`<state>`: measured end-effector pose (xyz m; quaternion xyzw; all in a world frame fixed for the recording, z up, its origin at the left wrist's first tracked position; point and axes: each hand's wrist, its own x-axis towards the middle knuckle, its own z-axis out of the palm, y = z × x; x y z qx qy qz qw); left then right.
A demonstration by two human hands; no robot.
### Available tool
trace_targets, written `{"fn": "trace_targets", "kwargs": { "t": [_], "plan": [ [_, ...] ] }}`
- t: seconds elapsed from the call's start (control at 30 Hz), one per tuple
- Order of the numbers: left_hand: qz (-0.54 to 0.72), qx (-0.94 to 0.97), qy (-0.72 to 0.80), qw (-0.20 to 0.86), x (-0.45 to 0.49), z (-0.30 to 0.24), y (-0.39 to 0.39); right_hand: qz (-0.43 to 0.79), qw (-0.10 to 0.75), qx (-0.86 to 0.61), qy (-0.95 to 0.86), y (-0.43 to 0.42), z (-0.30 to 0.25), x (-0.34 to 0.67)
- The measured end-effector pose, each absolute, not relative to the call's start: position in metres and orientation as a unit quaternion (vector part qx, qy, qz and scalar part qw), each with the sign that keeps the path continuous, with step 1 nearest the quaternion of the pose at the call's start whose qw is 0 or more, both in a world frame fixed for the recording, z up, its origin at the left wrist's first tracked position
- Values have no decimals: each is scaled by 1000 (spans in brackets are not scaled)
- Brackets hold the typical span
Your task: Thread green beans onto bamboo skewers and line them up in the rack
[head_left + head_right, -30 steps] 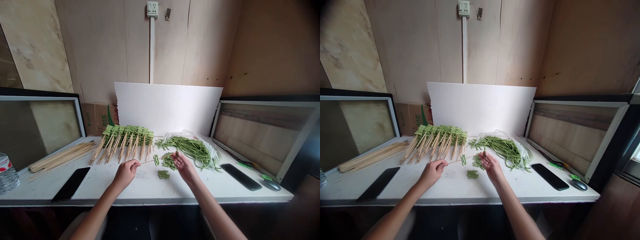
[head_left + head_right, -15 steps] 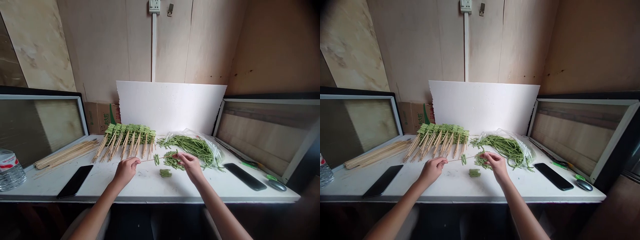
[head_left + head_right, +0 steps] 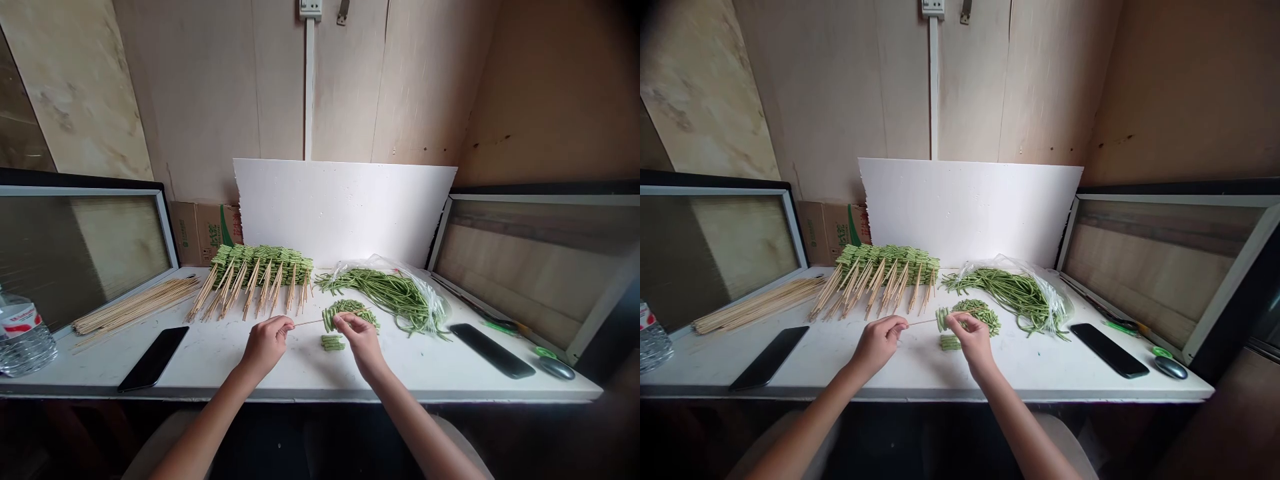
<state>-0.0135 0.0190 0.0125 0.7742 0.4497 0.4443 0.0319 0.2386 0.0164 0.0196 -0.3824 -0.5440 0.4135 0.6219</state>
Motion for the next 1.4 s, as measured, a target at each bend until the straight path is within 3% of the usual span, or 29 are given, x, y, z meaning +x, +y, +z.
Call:
{"fn": "trace_targets", "kwargs": {
  "t": [0.23, 0.43, 0.67, 0.93, 1.17, 1.4],
  "plan": [
    [436, 752, 494, 0, -24, 24, 20, 387, 528, -419, -629, 23, 18, 251],
    [413, 740, 531, 9, -34, 19, 29, 99, 353, -492, -790, 34, -3, 265],
    [397, 748, 532, -7, -33, 18, 29, -49, 264, -517, -813, 39, -29, 261],
    [404, 748, 526, -13, -33, 22, 29, -26, 299, -525, -797, 37, -23, 256],
    [413, 746, 523, -1, -34, 21, 29, 6, 409, -504, -760, 43, -22, 262],
    [431, 746, 508, 24, -33, 23, 28, 365, 558, -495, -557, 54, 5, 289]
  ]
}}
